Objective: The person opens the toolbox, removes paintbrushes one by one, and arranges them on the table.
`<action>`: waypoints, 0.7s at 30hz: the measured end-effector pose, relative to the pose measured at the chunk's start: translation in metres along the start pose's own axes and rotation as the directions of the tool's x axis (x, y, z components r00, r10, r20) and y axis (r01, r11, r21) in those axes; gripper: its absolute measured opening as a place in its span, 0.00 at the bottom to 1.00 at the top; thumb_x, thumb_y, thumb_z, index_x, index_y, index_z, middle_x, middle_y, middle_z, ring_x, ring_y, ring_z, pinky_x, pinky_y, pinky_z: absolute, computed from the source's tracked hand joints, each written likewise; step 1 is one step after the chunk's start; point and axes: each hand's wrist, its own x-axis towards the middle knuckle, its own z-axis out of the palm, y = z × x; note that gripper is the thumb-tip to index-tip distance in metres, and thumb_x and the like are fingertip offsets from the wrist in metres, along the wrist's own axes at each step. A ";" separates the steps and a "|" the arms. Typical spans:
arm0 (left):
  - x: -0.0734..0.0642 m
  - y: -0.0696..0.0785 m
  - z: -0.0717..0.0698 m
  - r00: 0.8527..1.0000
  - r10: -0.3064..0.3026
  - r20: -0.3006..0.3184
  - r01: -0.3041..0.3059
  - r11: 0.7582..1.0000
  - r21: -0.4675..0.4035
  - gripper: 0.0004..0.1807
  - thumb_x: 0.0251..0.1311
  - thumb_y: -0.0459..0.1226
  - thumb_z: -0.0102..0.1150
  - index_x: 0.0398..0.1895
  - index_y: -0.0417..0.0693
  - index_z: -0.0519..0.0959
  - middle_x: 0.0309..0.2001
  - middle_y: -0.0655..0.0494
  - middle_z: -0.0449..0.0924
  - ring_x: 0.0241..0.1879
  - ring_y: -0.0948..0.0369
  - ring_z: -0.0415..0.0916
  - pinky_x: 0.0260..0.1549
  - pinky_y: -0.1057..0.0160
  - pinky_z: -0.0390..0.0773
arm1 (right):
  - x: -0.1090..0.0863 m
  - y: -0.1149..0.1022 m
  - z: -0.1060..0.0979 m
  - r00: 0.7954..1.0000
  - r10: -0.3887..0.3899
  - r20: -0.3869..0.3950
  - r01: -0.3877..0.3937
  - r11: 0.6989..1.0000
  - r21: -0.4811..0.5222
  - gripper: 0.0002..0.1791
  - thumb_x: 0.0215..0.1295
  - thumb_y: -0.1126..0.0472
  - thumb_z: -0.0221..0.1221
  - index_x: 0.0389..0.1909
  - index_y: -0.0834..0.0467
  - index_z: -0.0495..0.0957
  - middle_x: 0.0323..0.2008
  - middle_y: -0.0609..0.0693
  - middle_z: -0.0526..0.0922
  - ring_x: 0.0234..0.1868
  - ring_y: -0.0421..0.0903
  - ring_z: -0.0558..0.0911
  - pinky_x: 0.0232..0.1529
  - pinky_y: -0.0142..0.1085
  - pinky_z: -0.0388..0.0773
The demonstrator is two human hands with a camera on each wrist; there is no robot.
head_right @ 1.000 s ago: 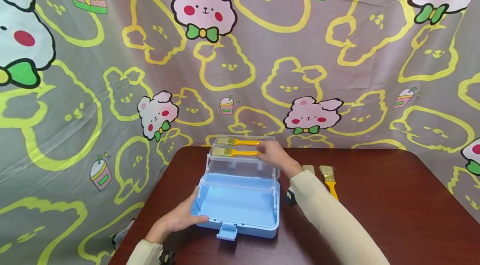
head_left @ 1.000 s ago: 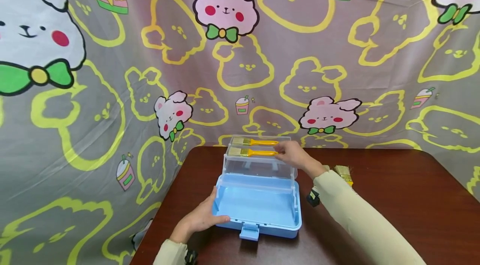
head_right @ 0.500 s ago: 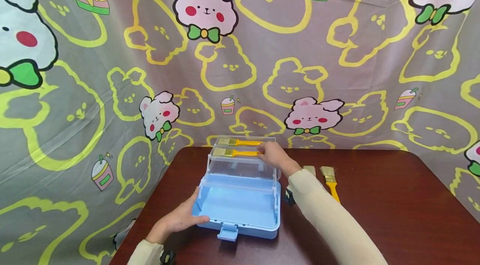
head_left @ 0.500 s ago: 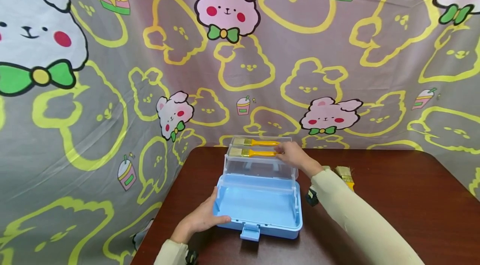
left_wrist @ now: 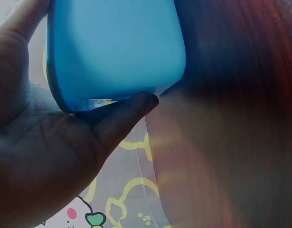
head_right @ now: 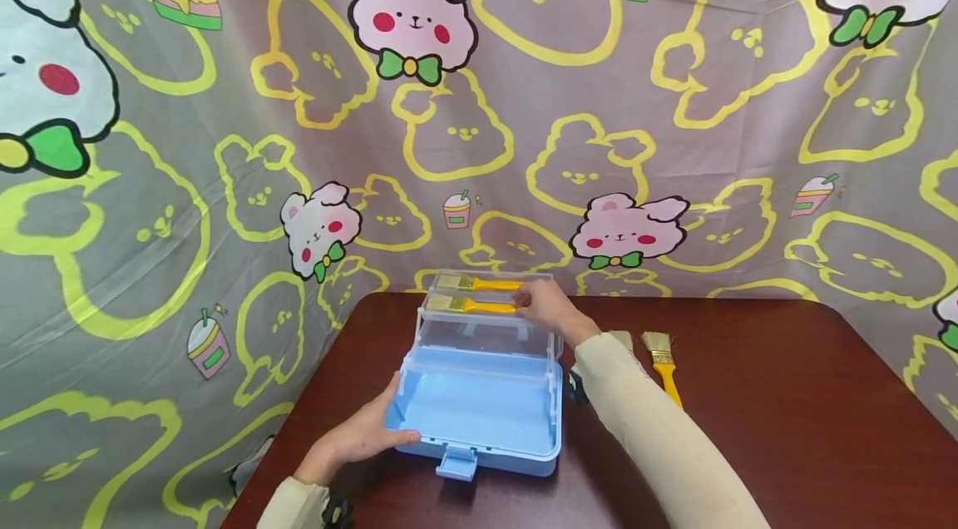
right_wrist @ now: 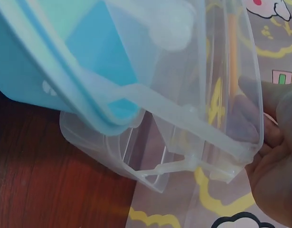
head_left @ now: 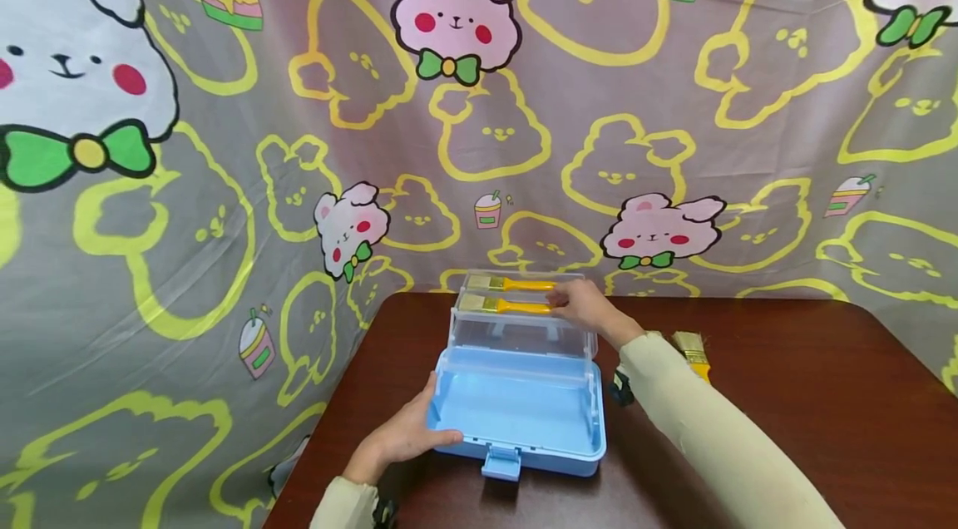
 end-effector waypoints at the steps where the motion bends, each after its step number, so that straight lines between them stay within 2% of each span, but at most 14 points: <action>1: 0.000 0.001 0.000 1.000 0.001 0.001 -0.001 1.000 -0.001 0.63 0.50 0.51 0.69 0.73 0.34 0.33 0.72 0.35 0.41 0.67 0.43 0.51 0.61 0.40 0.54 | 0.000 0.001 0.000 1.000 0.012 0.003 -0.012 1.000 0.010 0.17 0.58 0.65 0.65 0.49 0.65 0.80 0.41 0.54 0.83 0.44 0.50 0.81 0.45 0.42 0.78; 5: 0.000 0.002 0.002 1.000 -0.005 -0.006 0.005 1.000 0.000 0.64 0.50 0.51 0.69 0.73 0.33 0.34 0.72 0.35 0.42 0.67 0.42 0.51 0.61 0.40 0.54 | 0.002 0.003 0.000 1.000 0.020 0.005 -0.020 0.999 0.025 0.17 0.56 0.65 0.67 0.47 0.64 0.81 0.40 0.53 0.84 0.43 0.49 0.81 0.44 0.42 0.78; 15: 0.001 0.003 0.001 1.000 -0.013 -0.006 0.013 1.000 -0.002 0.63 0.50 0.52 0.69 0.73 0.33 0.34 0.72 0.34 0.42 0.67 0.42 0.52 0.61 0.40 0.54 | 0.007 0.004 0.002 0.999 -0.032 -0.001 0.032 0.997 -0.064 0.15 0.55 0.66 0.67 0.45 0.64 0.82 0.39 0.52 0.85 0.41 0.49 0.82 0.43 0.41 0.78; 21: 0.001 0.003 0.001 1.000 -0.013 -0.005 0.013 1.000 0.004 0.64 0.50 0.52 0.69 0.73 0.33 0.34 0.72 0.34 0.42 0.67 0.42 0.52 0.61 0.40 0.54 | 0.006 0.005 0.004 1.000 -0.010 0.010 0.011 0.999 -0.044 0.17 0.55 0.67 0.66 0.47 0.64 0.81 0.41 0.53 0.84 0.42 0.49 0.82 0.43 0.40 0.79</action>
